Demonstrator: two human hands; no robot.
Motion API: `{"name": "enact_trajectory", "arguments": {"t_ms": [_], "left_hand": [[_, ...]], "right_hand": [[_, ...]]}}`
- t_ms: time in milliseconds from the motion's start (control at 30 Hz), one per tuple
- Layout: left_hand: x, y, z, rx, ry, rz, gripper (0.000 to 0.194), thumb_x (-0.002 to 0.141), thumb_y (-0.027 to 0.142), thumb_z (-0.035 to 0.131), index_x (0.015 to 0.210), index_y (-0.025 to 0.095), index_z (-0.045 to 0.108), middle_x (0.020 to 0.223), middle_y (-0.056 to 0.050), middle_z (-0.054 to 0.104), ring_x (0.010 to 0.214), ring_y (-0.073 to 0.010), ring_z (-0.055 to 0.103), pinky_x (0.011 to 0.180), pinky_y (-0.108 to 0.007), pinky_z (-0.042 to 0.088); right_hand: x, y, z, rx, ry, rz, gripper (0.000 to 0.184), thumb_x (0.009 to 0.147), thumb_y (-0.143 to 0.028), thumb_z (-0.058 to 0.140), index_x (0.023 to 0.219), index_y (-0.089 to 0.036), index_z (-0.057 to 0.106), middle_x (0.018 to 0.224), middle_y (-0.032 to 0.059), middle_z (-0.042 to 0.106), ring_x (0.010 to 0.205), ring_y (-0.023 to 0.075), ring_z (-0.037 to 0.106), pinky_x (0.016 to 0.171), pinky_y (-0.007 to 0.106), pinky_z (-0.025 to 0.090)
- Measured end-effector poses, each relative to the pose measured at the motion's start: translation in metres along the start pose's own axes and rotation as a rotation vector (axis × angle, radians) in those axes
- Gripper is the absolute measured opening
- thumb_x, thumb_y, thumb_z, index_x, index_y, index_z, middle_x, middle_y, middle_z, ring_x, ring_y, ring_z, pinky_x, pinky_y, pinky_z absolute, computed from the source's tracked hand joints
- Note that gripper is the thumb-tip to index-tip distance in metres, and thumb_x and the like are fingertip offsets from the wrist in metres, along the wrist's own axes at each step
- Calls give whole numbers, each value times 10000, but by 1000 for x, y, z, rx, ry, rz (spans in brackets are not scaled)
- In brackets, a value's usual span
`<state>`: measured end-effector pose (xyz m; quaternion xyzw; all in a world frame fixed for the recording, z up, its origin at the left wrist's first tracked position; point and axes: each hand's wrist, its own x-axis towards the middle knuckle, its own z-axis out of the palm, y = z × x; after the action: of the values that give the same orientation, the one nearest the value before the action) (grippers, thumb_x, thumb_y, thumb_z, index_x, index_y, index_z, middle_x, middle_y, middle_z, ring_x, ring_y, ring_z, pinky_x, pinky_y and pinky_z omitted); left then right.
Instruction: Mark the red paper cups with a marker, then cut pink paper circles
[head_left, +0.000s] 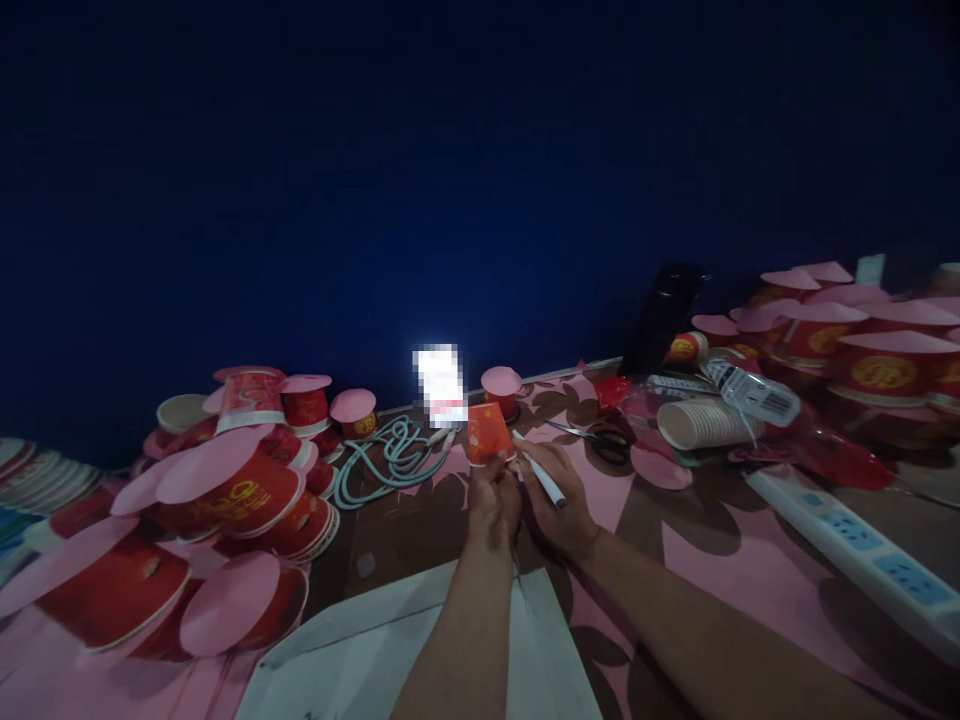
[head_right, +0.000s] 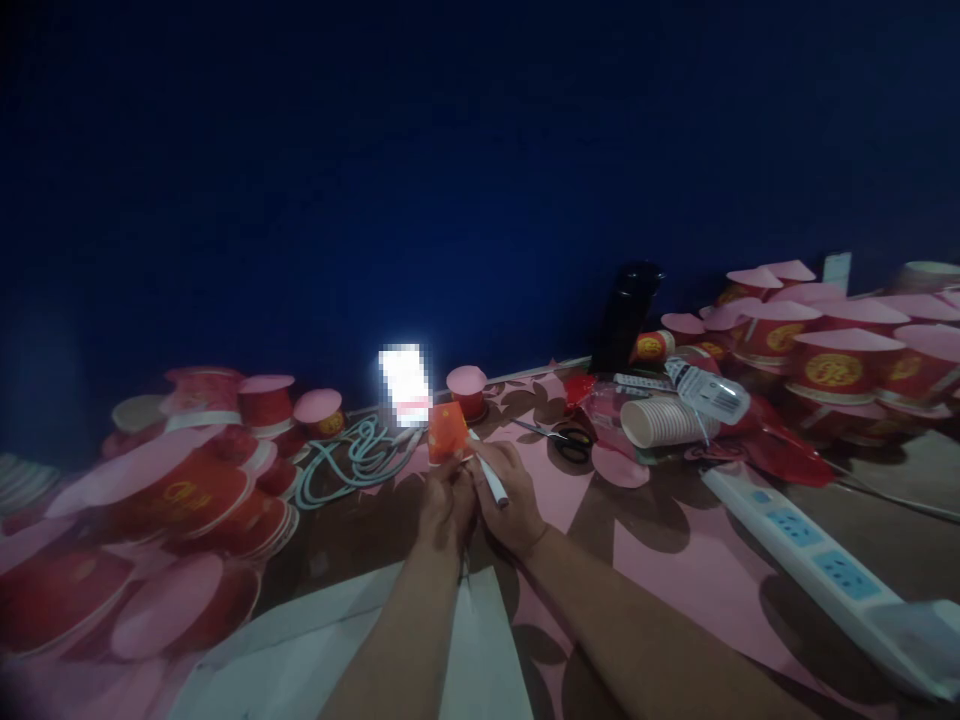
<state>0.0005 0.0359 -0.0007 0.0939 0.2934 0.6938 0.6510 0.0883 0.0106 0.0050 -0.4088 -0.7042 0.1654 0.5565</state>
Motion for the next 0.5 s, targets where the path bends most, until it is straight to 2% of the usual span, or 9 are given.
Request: {"name": "enact_trajectory", "arguments": {"t_ms": [133, 267, 500], "left_hand": [[0, -1, 0, -58, 10, -15, 252, 588, 45, 615, 826, 129, 617, 626, 6, 585, 599, -99, 584, 678, -212, 455], [2, -1, -2, -92, -24, -13, 260, 600, 44, 603, 839, 145, 612, 649, 15, 585, 594, -90, 582, 697, -212, 459], [3, 0, -6, -117, -3, -171, 119, 606, 41, 577, 705, 104, 595, 618, -24, 573, 572, -89, 555, 670, -205, 457]], "right_hand": [[-1, 0, 0, -4, 0, 2, 306, 884, -212, 479, 1174, -243, 572, 1050, 80, 624, 966, 215, 556, 864, 414, 482], [-1, -1, -1, -7, 3, 9, 290, 885, -214, 477, 1157, -237, 575, 1044, 84, 622, 967, 218, 558, 865, 416, 480], [-1, 0, -2, -3, -28, -5, 290, 882, -202, 477, 1158, -227, 564, 1054, 85, 613, 973, 211, 553, 866, 403, 477]]}}
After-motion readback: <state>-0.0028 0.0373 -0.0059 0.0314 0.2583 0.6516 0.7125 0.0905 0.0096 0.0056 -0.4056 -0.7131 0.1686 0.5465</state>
